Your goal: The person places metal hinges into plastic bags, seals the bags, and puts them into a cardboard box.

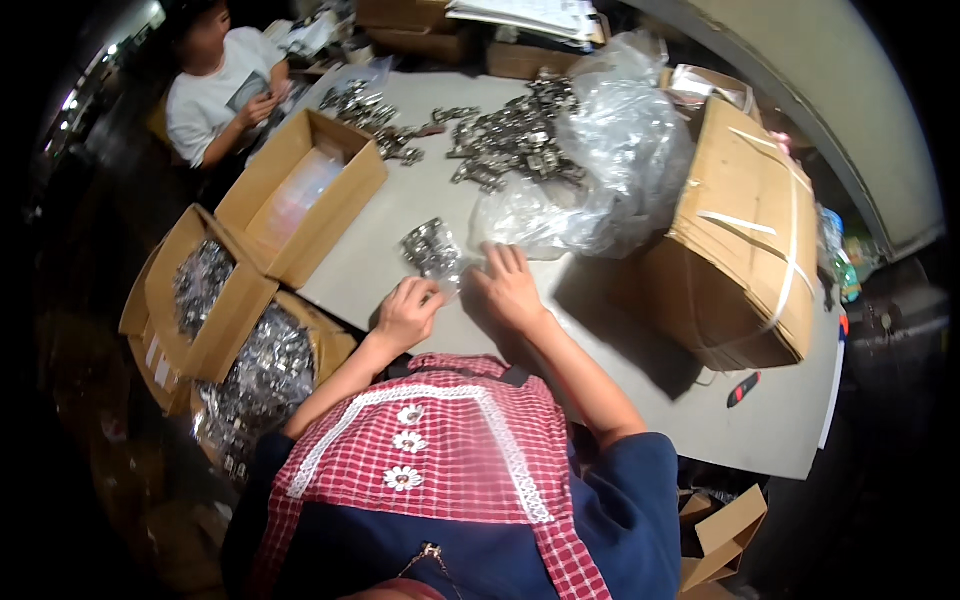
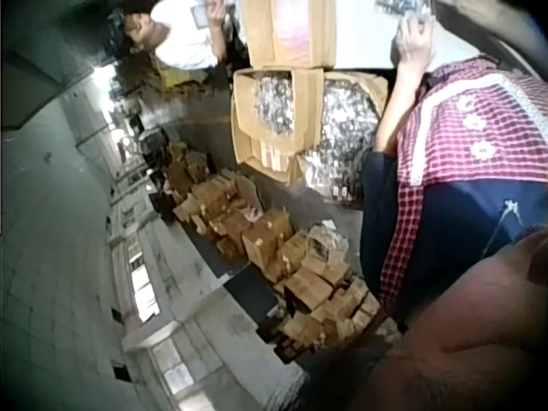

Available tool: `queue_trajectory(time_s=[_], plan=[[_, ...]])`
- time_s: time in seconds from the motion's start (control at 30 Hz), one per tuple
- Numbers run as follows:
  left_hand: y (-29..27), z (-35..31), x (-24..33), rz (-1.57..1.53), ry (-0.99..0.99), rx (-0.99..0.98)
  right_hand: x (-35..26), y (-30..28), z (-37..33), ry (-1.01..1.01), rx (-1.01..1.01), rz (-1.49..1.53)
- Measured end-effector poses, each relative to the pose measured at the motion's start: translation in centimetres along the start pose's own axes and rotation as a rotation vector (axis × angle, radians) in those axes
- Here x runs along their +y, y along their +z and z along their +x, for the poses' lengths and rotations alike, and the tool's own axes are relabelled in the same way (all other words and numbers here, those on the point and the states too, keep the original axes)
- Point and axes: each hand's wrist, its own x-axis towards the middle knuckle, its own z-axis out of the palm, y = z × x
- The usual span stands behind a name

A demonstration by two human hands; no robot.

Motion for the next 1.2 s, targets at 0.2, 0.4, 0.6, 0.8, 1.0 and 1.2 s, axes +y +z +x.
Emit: queue_trajectory(time_s=[0.2, 0.4, 0.6, 0.8, 1.0, 1.2], plan=[[-5.5, 5.9, -1.0, -0.176, 0.004, 0.233, 1.6, -2.9, 2.4, 0.098, 0.091, 0.239], [-11.2, 10.5, 2.1, -0.280, 0.043, 0.169, -2.9, -11.0, 7.5, -0.035, 0.191, 0.685], [-13.6, 9.4, 3.4, -0.235, -0.096, 0.165, -4.6, -12.2, 7.6, -0.025, 0.122, 0.768], [-14.8, 8.6, 3.2, -0.284, -0.101, 0.191, -5.3, -13.2, 8.6, -0.002, 0.015, 0.921], [-15.4, 8.1, 3.2, -0.284, -0.103, 0.226, -5.7, -13.9, 10.2, 0.069, -0.205, 0.988], [-16.8, 7.1, 3.6, -0.309, -0.229, 0.258, -5.5, -13.9, 11.0, 0.039, -0.277, 1.162]])
